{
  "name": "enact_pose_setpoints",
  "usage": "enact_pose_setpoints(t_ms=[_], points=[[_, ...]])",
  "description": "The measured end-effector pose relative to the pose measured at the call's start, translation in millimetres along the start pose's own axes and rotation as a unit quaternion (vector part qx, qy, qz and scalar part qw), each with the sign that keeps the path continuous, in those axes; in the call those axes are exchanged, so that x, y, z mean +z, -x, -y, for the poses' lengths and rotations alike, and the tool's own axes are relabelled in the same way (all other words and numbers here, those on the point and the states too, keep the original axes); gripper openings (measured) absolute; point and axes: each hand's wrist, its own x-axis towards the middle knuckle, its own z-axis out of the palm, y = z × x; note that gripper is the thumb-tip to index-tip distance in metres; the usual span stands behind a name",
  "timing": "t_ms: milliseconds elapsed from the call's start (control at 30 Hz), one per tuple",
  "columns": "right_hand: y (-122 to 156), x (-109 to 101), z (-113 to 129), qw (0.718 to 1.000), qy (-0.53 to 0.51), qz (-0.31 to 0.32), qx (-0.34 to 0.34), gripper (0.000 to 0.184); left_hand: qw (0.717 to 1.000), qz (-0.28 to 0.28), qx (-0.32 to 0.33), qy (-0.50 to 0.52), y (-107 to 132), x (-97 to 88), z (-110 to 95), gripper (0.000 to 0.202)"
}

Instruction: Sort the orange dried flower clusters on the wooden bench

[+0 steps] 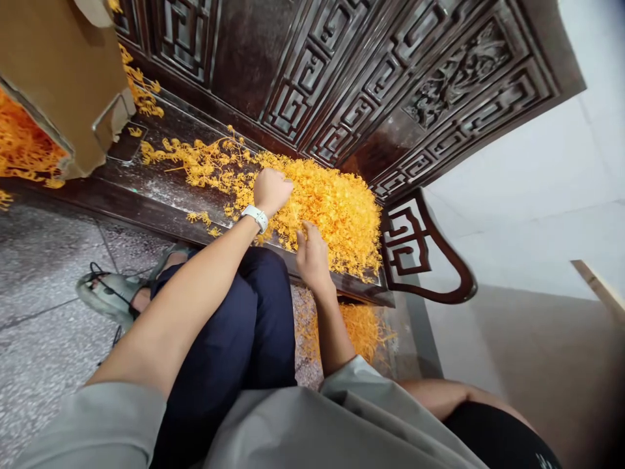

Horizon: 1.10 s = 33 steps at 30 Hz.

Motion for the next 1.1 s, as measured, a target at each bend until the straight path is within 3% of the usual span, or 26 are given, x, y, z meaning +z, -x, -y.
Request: enact_pose_setpoints(t_ms=[100,200,267,333,367,400,500,600,733,800,867,933,1000,1100], points=[[-6.0,-2.6,-6.5,1.0,0.004,0.008,0.027,0.036,1.0,0.002,0.019,-0.007,-1.4,-2.8,1.3,0.052],[-13.6,-7.1,-1.0,0.983,-0.107,0.048,0.139,0.036,0.999,-0.004,0.038,-0.01,-2.3,-2.2,-2.9,0.054],[-16.3,-8.7,9.3,0.921,-0.288,0.121,0.232,0.047,0.999,-0.028,0.026,0.015,-7.0,-1.6,-4.1,0.053],[-12.7,-7.5,22.7,0.823,-0.451,0.185,0.292,0.055,0.996,-0.071,-0.012,0.06,-16.7,-2.4,-0.9,0.052],[-8.0,-6.1,29.3,0.789,-0.498,0.195,0.302,0.056,0.991,-0.098,-0.034,0.082,-22.7,-3.5,2.7,0.052],[-1.5,-4.6,35.1,0.774,-0.524,0.188,0.301,0.057,0.985,-0.123,-0.054,0.104,-28.7,-5.1,7.4,0.051],[20.0,-3.6,42.7,0.796,-0.519,0.121,0.287,0.054,0.968,-0.15,-0.099,0.174,-40.6,-11.2,23.6,0.055],[22.8,-13.9,31.3,0.844,-0.461,0.076,0.265,0.043,0.954,-0.113,-0.129,0.244,-39.9,-16.1,33.6,0.059],[-28.0,-39.6,-13.5,0.929,-0.313,-0.004,0.197,0.037,0.946,-0.066,-0.137,0.286,-32.4,-18.9,33.3,0.059],[-68.6,-51.9,-42.7,0.962,-0.184,-0.064,0.194,0.061,0.939,-0.03,-0.147,0.309,-29.4,-19.8,29.5,0.06],[-107.9,-61.7,-68.5,0.969,-0.043,-0.121,0.209,0.086,0.927,0.016,-0.143,0.346,-26.5,-21.3,24.0,0.062],[-138.1,-67.8,-85.9,0.966,0.037,-0.155,0.204,0.077,0.915,0.068,-0.112,0.383,-23.2,-23.0,17.5,0.062],[-156.9,-69.1,-93.5,0.967,0.033,-0.168,0.186,0.053,0.909,0.107,-0.065,0.397,-20.3,-24.0,11.6,0.057],[-167.5,-61.7,-89.3,0.962,-0.05,-0.202,0.174,0.052,0.915,0.131,-0.006,0.381,-17.8,-23.9,3.9,0.042]])
